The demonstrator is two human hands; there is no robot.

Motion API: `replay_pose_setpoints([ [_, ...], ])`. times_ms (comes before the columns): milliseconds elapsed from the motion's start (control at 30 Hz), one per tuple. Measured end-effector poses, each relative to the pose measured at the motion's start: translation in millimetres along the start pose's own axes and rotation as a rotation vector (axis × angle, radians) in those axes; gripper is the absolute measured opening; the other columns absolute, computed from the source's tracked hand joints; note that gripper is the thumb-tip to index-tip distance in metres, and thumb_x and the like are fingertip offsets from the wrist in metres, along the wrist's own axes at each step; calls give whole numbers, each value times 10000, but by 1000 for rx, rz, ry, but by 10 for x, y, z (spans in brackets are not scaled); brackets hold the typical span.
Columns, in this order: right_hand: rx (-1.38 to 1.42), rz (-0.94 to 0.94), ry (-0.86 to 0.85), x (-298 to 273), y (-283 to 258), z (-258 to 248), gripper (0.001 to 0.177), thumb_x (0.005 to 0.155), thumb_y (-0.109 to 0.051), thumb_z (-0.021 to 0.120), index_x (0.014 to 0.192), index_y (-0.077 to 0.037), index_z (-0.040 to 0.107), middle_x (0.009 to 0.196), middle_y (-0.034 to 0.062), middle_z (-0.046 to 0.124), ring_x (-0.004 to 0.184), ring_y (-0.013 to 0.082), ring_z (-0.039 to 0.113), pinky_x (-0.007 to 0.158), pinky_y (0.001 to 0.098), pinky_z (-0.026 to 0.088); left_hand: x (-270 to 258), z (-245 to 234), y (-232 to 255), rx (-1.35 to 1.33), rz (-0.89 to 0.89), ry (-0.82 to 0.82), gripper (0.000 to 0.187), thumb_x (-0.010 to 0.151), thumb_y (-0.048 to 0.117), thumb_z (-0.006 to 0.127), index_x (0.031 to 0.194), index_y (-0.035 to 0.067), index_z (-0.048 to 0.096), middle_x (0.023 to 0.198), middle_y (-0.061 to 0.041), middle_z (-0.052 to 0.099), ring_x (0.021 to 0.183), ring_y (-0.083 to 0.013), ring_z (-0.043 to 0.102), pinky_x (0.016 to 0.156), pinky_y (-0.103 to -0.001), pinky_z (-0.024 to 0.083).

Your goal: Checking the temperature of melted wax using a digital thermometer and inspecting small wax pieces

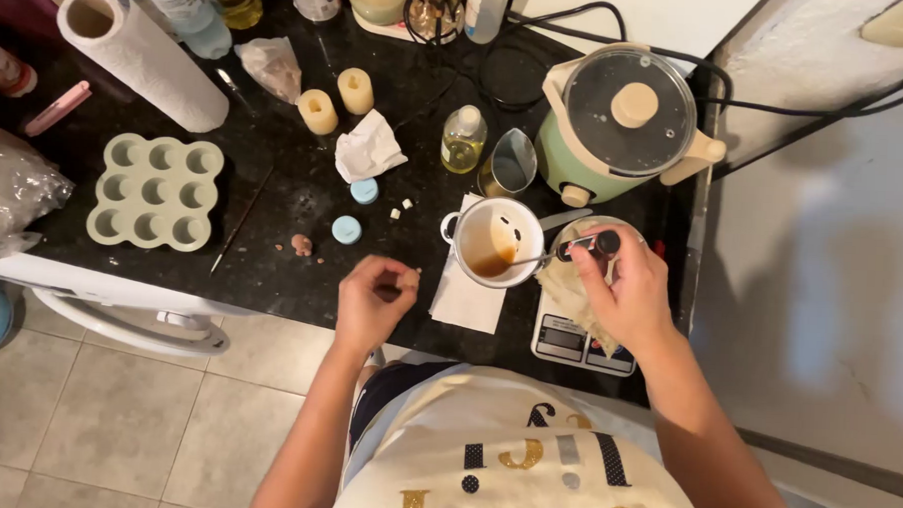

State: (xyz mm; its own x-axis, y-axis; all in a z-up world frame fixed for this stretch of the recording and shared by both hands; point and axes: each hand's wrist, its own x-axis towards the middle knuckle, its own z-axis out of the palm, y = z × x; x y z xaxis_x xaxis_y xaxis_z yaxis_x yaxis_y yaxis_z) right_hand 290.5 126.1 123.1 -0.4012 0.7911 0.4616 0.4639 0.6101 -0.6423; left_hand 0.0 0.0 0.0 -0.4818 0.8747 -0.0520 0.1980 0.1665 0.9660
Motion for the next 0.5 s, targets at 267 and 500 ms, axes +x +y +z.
replay_pose_setpoints([
  [267, -59, 41, 19, -8, 21, 55, 153, 1000, -171, 736, 1058, -37, 691, 769, 122, 694, 624, 279, 649, 523, 326, 499, -199, -125, 141, -508, -367, -75, 382, 734, -98, 853, 1095, -63, 735, 943, -191, 722, 831, -233, 764, 710, -329, 688],
  [500, -127, 153, 102, -161, -11, 134, 179, 1009, -192, 745, 1076, -34, 692, 740, 141, 692, 605, 304, 655, 506, 345, 499, -87, -353, 281, -306, -105, -108, 388, 772, -74, 848, 1140, -88, 724, 1056, -177, 686, 879, -275, 776, 710, -313, 669],
])
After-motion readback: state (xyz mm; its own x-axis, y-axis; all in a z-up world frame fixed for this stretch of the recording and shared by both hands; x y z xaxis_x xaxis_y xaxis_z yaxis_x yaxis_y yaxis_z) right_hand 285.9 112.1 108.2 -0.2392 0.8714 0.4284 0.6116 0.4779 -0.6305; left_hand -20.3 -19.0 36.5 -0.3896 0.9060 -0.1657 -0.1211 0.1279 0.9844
